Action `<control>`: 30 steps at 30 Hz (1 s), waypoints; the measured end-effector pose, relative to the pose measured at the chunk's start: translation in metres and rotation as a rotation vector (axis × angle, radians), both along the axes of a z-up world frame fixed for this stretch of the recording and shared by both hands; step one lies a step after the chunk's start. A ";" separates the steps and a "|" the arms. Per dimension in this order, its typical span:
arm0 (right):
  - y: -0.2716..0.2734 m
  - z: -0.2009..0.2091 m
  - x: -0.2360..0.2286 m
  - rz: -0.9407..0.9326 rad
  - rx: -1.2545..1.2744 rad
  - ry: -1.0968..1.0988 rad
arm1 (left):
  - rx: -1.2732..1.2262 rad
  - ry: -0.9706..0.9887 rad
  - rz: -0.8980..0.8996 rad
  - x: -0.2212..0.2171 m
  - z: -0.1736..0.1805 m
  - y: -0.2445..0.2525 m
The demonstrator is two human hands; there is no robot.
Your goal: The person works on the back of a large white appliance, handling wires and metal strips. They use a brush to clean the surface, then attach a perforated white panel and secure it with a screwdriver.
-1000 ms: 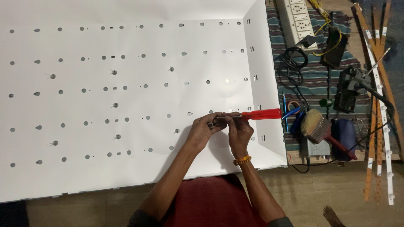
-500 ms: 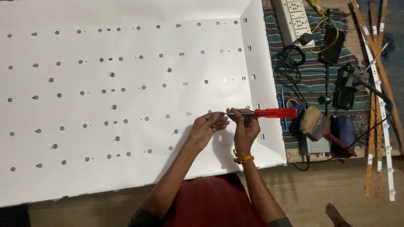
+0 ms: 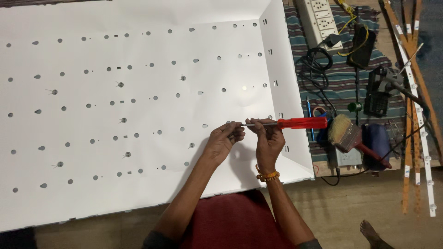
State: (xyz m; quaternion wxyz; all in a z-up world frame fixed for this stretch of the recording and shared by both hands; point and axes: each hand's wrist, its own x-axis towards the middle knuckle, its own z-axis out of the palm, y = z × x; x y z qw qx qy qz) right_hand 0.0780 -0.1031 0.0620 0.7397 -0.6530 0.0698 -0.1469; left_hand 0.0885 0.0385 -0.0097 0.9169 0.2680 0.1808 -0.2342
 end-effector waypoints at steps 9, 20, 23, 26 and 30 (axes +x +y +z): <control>0.002 0.003 0.001 0.011 0.014 -0.022 | -0.052 -0.007 0.025 -0.001 0.004 0.001; 0.005 0.003 -0.002 0.004 0.008 -0.024 | -0.154 0.003 0.028 -0.003 0.003 -0.006; 0.005 0.003 -0.001 0.002 0.013 -0.023 | -0.155 0.019 0.029 -0.003 0.005 -0.007; 0.004 0.005 -0.002 0.020 0.010 -0.015 | -0.145 0.052 0.036 -0.003 0.006 -0.008; 0.001 0.011 0.001 0.112 -0.022 -0.012 | -0.116 0.026 0.030 0.000 0.003 -0.007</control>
